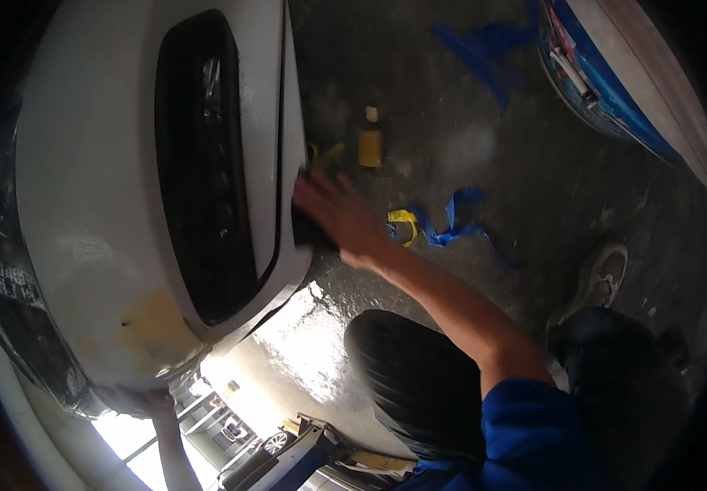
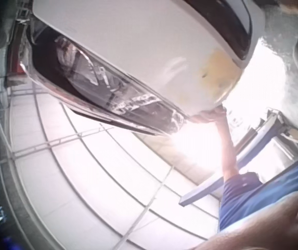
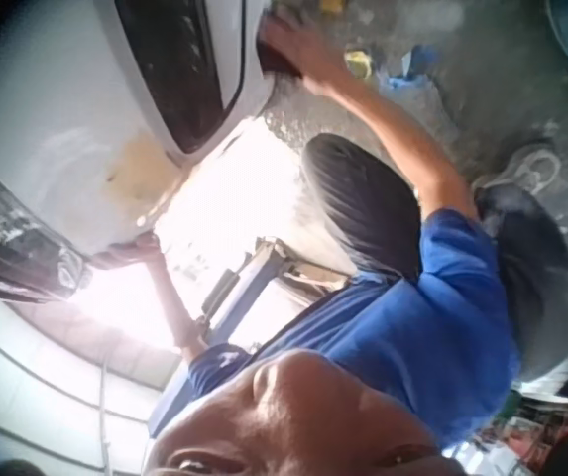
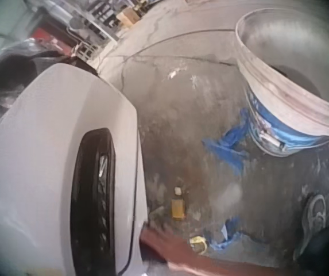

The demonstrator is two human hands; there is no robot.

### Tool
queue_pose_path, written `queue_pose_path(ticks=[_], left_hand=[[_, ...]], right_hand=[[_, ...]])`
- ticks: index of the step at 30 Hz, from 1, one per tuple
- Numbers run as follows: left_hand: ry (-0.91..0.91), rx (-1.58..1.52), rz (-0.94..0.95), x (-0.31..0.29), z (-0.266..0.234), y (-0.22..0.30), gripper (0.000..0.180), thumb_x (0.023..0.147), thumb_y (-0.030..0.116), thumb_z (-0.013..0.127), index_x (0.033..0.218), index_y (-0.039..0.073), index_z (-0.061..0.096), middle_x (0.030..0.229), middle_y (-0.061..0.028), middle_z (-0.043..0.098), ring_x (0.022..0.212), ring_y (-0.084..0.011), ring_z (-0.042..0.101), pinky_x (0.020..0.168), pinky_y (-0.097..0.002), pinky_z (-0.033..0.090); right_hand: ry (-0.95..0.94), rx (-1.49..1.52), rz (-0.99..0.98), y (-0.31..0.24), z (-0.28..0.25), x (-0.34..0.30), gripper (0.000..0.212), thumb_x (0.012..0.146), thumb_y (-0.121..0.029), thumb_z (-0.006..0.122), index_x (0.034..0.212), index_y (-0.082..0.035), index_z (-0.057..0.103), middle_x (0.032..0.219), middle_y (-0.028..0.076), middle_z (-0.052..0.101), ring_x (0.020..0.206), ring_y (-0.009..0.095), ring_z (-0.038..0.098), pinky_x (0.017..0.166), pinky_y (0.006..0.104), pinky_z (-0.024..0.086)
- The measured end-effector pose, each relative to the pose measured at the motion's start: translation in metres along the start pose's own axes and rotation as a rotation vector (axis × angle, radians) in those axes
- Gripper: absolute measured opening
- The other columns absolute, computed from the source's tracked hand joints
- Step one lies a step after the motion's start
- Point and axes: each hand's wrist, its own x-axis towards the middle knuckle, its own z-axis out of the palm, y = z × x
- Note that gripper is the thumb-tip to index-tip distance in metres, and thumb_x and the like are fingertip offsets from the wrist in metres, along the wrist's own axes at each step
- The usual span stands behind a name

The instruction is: The person wets a sanding block in a bucket and then sands the front bumper of a white car. They repeatedly dip the sanding block into water and continue sanding different areas of the bumper.

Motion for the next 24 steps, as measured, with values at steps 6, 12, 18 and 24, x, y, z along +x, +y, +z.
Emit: queue_pose_path(ticks=[6,12,18,24], left_hand=[[0.054,-0.006,-0.011,0.011,0.004,0.008,0.063,0.108,0.045,0.024,0.154,0.002,0.030,0.158,-0.0274,0.026,0.146,-0.0480,0.028,0.116,-0.0634,0.028],[0.080,-0.053,-0.002,0.013,0.003,0.009,0.062,0.108,0.044,0.027,0.152,0.002,0.034,0.156,-0.0259,0.033,0.144,-0.0492,0.030,0.115,-0.0643,0.029],[0.101,-0.042,-0.029,-0.009,0.019,0.001,0.060,0.107,0.044,0.031,0.149,0.002,0.041,0.155,-0.0232,0.037,0.142,-0.0473,0.037,0.112,-0.0629,0.035],[0.080,-0.066,-0.080,-0.004,0.006,0.001,0.055,0.106,0.039,0.036,0.146,0.004,0.047,0.155,-0.0199,0.040,0.142,-0.0457,0.039,0.108,-0.0625,0.038]], right_hand=[[0.600,0.542,0.077,0.048,-0.018,0.088,0.069,0.096,-0.010,0.063,0.157,-0.008,0.031,0.160,0.018,0.035,0.150,0.034,0.030,0.122,0.0459,0.027],[0.744,1.050,0.525,-0.085,0.073,0.002,0.062,0.103,-0.016,0.052,0.159,-0.007,0.026,0.151,0.021,0.048,0.143,0.028,0.043,0.116,0.0344,0.031],[0.230,1.116,0.729,-0.114,0.037,-0.076,0.031,0.104,-0.029,0.056,0.119,-0.002,0.052,0.100,0.008,0.056,0.092,0.016,0.052,0.082,0.0325,0.042],[0.244,0.696,0.684,-0.052,-0.165,0.029,0.042,0.092,-0.023,0.063,0.123,0.005,0.062,0.102,0.022,0.071,0.093,0.031,0.068,0.086,0.0407,0.051]])
